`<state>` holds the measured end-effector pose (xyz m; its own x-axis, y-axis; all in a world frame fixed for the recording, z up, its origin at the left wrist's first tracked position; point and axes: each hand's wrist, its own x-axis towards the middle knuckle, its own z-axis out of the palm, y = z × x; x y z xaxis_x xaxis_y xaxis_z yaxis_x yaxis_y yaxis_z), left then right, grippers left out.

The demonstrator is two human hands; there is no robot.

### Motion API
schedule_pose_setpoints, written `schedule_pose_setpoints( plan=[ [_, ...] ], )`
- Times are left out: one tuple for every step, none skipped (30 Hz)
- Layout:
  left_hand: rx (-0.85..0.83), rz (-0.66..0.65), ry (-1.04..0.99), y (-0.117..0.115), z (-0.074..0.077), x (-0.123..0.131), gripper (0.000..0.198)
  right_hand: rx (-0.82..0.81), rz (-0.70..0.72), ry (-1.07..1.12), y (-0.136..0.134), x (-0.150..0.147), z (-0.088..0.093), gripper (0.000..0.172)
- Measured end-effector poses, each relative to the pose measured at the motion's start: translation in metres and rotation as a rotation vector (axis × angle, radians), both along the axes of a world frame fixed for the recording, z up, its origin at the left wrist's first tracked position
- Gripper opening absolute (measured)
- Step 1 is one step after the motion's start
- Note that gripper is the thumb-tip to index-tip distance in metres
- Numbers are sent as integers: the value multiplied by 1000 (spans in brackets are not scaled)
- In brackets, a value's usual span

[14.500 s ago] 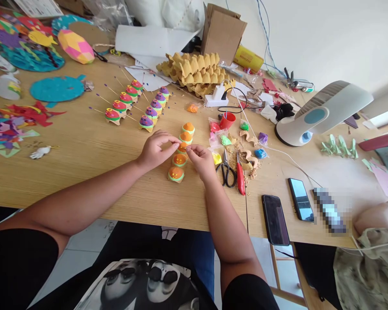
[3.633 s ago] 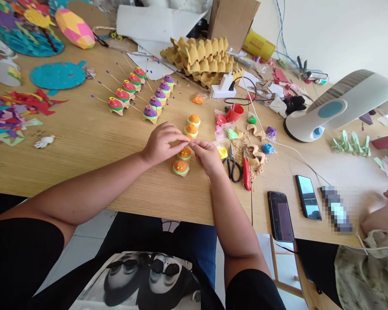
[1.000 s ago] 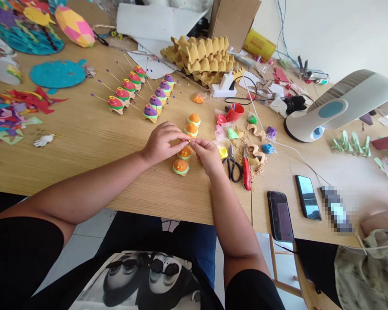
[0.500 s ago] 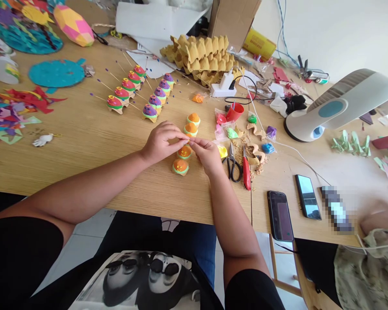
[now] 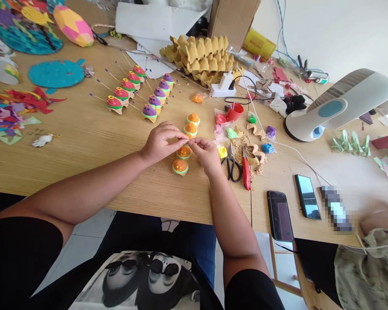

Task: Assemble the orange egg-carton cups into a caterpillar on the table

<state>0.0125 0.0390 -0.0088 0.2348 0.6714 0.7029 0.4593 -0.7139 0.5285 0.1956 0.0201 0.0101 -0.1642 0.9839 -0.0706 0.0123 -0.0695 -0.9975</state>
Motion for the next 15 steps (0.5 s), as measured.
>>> schedule_pose_setpoints(
  plan=[
    [1,-2,2,0,0,0,13,4,-2,-3,0,0,0,36],
    [0,-4,3,1,-1,0,13,6,-4,-5,0,0,-1,36],
    [-3,-6,3,1,-1,0,14,10,-4,-7,1,0,-1,36],
    [-6,-6,3,1,-1,0,14,13,-5,-8,1,0,-2,36],
    [-11,-7,5,1,-1,0,14,15,-5,-11,1,0,-3,35],
    [-16,-8,7,1,0,0,15,17,-5,-15,2,0,-3,35],
    [-22,-9,11,0,0,1,15,17,-4,-19,2,0,-3,35],
    [-27,-11,13,0,0,1,15,16,-2,-24,2,0,-3,35],
    [-32,-14,14,0,0,1,16,14,0,-30,2,1,-3,35],
    [-39,-17,13,-1,1,1,16,13,2,-35,2,1,-3,35],
    [-46,-17,11,-1,1,1,16,13,4,-39,1,1,-3,35],
    [-56,-12,7,-1,2,1,17,14,3,-43,1,1,-3,34],
    [-67,-2,3,-2,2,0,17,15,-1,-47,1,1,-3,34],
    [-81,13,-1,-2,2,0,17,16,-9,-53,1,1,-3,33],
    [-94,32,-5,-1,2,0,18,16,-20,-60,1,2,-4,31]
  ],
)
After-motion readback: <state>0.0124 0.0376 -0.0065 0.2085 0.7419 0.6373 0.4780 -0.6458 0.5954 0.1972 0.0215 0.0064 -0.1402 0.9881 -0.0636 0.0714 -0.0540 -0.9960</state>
